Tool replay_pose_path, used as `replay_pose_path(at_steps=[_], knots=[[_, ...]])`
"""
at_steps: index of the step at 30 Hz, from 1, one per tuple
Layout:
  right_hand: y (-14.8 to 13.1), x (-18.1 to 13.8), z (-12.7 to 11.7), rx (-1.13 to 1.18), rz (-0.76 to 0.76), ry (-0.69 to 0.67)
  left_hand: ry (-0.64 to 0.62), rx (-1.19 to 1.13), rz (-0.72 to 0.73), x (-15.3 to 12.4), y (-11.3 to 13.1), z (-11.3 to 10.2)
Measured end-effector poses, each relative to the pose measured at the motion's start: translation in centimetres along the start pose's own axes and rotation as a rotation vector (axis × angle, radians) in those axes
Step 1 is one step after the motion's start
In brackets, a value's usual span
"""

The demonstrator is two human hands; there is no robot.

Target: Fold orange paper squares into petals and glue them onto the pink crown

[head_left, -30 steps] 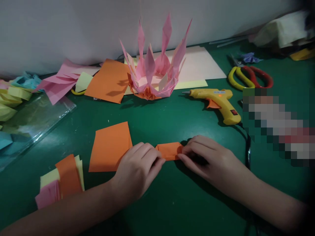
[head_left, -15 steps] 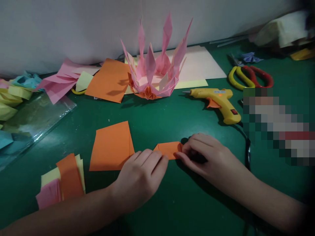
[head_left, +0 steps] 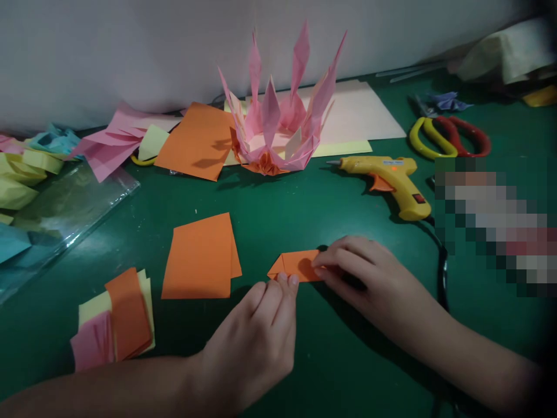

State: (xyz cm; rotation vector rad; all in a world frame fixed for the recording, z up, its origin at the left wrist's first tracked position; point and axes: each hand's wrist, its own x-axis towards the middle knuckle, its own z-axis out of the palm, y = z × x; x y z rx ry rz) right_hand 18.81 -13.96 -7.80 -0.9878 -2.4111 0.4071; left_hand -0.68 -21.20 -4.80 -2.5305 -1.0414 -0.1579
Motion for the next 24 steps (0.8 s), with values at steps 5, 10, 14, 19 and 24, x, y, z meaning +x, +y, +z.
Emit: replay_pose_path(at_steps=[5, 10, 14, 19, 24], knots=[[0.0, -0.3, 0.0, -0.04, -0.176, 0.02, -0.035, 0.019, -0.033, -0.1, 0.5, -0.3], [0.5, -0.4, -0.3, -0.026, -0.197, 0.004, -0.018, 0.003, -0.041, -0.2, 0.6, -0.2], [1.2, -0.6, -0.9, 0.019, -0.204, -0.033, -0.043, 0.003, -0.034, -0.4, 0.7, -0.1], [1.4, -0.7, -1.8, 0.087, -0.184, -0.028, -0.043, 0.034, -0.015, -0.5, 0.7, 0.0], [1.2, -0.7, -2.2, 0.11, -0.139, -0.004, -0.047, 0.046, 0.002, -0.3, 0.6, -0.2]])
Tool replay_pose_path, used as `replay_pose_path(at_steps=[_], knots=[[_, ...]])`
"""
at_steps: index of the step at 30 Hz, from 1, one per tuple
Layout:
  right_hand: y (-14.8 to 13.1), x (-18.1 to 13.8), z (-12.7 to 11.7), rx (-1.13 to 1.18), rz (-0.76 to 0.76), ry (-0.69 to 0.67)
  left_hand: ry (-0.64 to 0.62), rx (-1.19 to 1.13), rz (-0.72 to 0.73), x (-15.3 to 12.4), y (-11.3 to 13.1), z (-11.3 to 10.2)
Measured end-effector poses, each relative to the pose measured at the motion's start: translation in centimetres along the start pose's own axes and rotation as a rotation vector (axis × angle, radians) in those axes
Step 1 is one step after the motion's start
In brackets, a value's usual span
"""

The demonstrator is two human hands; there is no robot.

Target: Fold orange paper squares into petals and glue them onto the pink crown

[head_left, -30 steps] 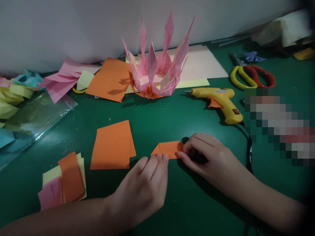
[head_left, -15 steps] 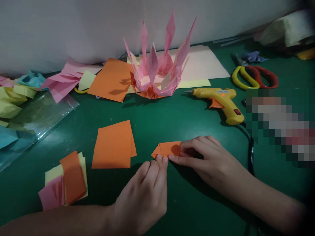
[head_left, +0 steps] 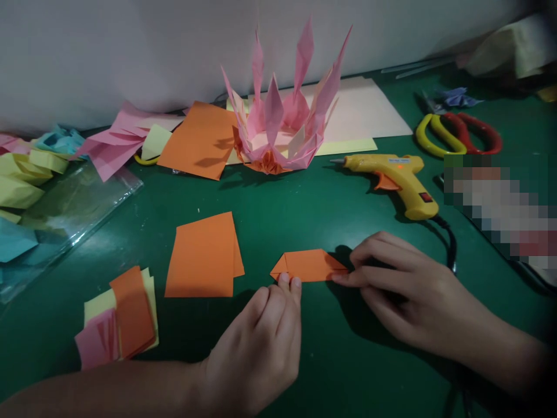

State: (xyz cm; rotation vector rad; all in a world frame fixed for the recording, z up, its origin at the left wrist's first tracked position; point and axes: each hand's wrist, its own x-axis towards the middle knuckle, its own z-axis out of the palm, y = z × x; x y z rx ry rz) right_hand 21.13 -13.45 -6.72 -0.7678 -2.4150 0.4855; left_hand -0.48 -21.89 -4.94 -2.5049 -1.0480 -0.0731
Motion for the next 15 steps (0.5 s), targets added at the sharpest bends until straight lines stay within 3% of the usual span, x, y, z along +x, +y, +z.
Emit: replay_pose_path(at_steps=[3, 5, 7, 15], knots=[[-0.2, 0.4, 0.3, -0.015, 0.026, 0.04, -0.002, -0.036, -0.018, 0.2, -0.2, 0.1], [-0.3, 0.7, 0.7, -0.064, 0.133, 0.114, 0.012, -0.089, -0.025, 0.3, -0.3, 0.3], [-0.3, 1.1, 1.2, -0.108, 0.194, 0.106, 0.046, -0.153, -0.034, 0.5, -0.5, 0.6], [0.0, 1.6, 2.1, -0.04, 0.162, 0.043, 0.064, -0.205, -0.087, 0.4, -0.2, 1.3]])
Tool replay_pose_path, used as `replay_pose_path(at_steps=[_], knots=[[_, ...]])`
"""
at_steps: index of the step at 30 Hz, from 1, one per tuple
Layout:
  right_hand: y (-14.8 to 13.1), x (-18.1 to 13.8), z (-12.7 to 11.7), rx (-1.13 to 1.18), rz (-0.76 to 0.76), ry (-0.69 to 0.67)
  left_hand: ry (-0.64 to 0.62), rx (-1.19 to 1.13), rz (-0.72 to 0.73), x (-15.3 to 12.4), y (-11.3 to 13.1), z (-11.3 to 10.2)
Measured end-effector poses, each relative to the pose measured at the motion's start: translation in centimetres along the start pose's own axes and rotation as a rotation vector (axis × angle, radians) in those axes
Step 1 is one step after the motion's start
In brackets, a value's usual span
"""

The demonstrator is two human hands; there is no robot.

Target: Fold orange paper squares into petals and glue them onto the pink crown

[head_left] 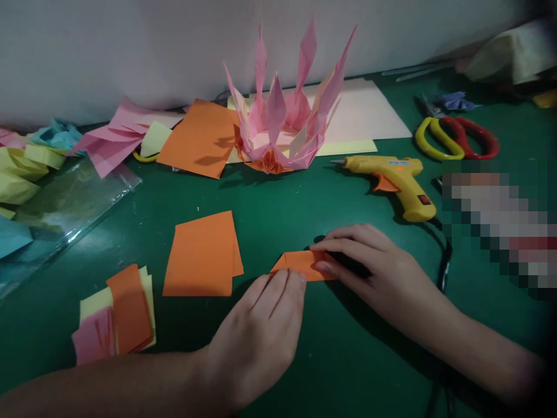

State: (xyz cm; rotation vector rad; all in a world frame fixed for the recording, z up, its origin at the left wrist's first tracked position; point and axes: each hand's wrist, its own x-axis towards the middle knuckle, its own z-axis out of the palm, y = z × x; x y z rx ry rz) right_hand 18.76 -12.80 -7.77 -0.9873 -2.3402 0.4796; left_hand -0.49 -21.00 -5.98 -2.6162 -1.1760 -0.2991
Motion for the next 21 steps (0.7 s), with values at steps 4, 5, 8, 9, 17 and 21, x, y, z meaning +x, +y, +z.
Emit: replay_pose_path(at_steps=[4, 5, 8, 9, 17, 21], knots=[[-0.47, 0.05, -0.19, 0.072, 0.024, 0.033, -0.014, -0.017, 0.007, -0.24, -0.08, 0.15], [-0.55, 0.05, -0.21, 0.084, 0.02, 0.048, -0.015, -0.029, 0.005, -0.25, -0.12, 0.19], [-0.61, -0.01, -0.25, 0.131, 0.034, 0.078, -0.001, -0.056, -0.015, -0.09, -0.2, 0.21], [-0.57, -0.02, -0.28, 0.155, 0.056, 0.076, 0.003, -0.056, -0.022, 0.0, -0.22, 0.18], [-0.17, -0.02, -0.57, 0.181, 0.085, 0.03, 0.019, -0.044, -0.053, 0.29, -0.18, 0.18], [-0.16, -0.06, -0.44, 0.129, -0.135, 0.07, -0.014, -0.025, -0.04, -0.12, -0.08, 0.14]])
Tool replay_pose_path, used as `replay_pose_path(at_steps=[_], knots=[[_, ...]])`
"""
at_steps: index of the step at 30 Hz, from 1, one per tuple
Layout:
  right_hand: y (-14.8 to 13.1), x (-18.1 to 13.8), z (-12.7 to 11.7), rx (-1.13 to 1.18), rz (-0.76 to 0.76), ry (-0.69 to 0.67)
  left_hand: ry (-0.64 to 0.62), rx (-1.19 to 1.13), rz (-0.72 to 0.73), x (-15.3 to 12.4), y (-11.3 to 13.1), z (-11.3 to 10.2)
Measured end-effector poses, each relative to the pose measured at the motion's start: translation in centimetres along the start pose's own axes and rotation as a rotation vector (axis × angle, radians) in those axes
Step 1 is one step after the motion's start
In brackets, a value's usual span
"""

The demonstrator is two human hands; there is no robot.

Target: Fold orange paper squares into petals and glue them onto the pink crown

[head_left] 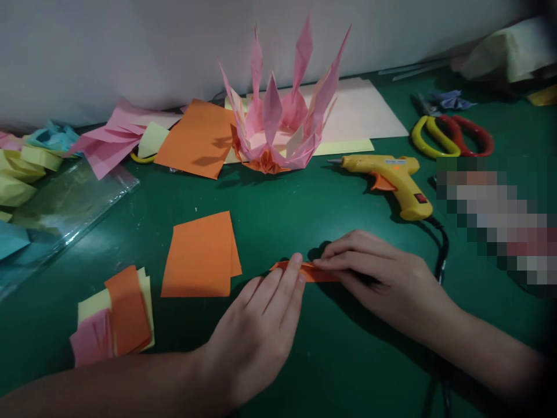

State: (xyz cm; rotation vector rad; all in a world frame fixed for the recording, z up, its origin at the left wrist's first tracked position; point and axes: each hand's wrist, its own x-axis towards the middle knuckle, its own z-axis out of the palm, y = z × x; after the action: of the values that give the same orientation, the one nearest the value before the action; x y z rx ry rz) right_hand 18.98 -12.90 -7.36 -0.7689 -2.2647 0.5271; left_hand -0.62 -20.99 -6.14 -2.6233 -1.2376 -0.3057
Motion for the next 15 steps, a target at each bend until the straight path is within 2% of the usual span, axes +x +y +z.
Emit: replay_pose_path(at_steps=[6, 15], knots=[[0.4, -0.51, 0.06, -0.023, -0.079, -0.049, -0.05, 0.042, 0.036, -0.21, 0.08, -0.35], [0.59, -0.58, -0.05, -0.017, -0.079, -0.068, -0.099, -0.049, -0.073, -0.46, -0.38, 0.24]])
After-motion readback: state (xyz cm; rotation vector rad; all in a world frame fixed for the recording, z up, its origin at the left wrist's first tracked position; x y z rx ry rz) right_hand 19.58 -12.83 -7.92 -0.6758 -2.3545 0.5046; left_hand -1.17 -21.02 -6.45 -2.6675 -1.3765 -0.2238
